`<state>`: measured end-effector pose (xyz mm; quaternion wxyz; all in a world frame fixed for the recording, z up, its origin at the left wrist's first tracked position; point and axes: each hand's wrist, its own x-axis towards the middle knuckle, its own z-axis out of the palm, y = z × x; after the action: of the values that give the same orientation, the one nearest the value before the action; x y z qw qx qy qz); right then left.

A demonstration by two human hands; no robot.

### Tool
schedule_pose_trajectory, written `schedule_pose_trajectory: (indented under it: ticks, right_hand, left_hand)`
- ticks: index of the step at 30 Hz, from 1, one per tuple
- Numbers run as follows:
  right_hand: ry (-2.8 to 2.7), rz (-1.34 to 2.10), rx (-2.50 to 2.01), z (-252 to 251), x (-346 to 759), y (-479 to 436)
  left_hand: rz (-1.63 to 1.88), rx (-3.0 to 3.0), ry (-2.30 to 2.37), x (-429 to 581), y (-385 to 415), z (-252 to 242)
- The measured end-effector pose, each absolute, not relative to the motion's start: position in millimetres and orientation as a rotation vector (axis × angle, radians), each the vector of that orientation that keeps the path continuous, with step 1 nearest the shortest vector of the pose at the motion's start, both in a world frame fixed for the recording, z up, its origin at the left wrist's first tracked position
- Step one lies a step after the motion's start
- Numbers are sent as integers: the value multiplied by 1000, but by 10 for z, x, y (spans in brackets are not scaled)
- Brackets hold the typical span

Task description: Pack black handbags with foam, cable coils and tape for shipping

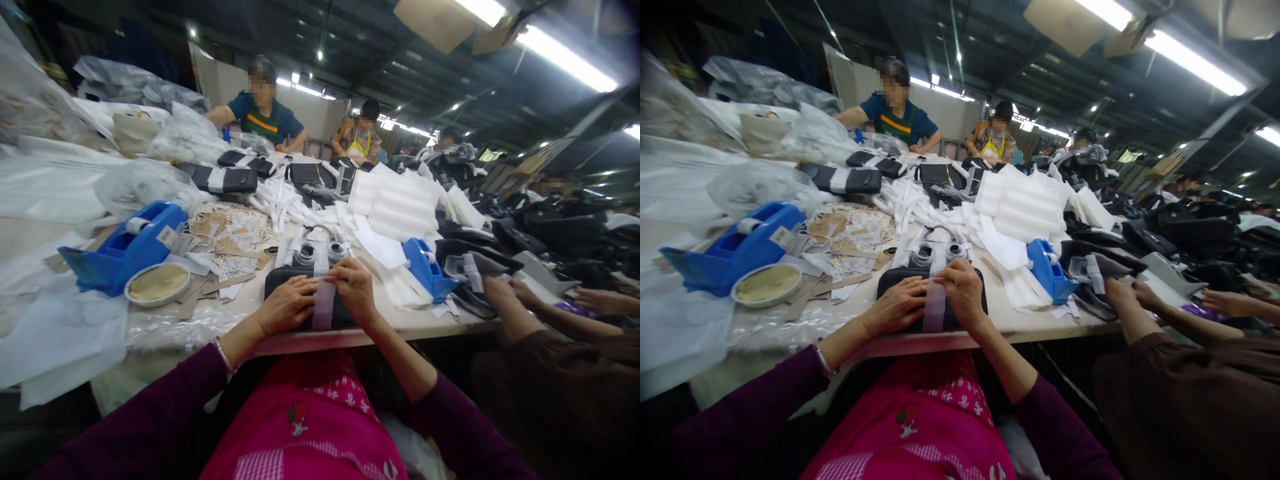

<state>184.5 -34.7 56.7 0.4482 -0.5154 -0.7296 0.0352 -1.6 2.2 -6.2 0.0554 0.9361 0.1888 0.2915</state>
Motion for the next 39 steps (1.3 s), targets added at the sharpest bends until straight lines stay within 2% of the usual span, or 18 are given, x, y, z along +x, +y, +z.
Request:
schedule_pose_trajectory:
  ticks: [6, 16, 30, 35, 39]
  right_hand:
    - [-1897, 106, -1512, 376, 1932, 214]
    - [-2072, -68, -1551, 364, 1910, 265]
    - [-2220, -60, -1788, 453, 1886, 324]
    - [-2155, -155, -1662, 594, 1928, 258]
    - [-1829, -191, -1433, 792, 2573, 128]
  left_hand:
    - [913, 2734, 631, -5, 3, -25]
    - [893, 2793, 724, 22, 23, -59]
    - [695, 3031, 772, 72, -3, 34]
    - [631, 3059, 757, 73, 23, 48]
    - [641, 3085, 739, 53, 54, 46]
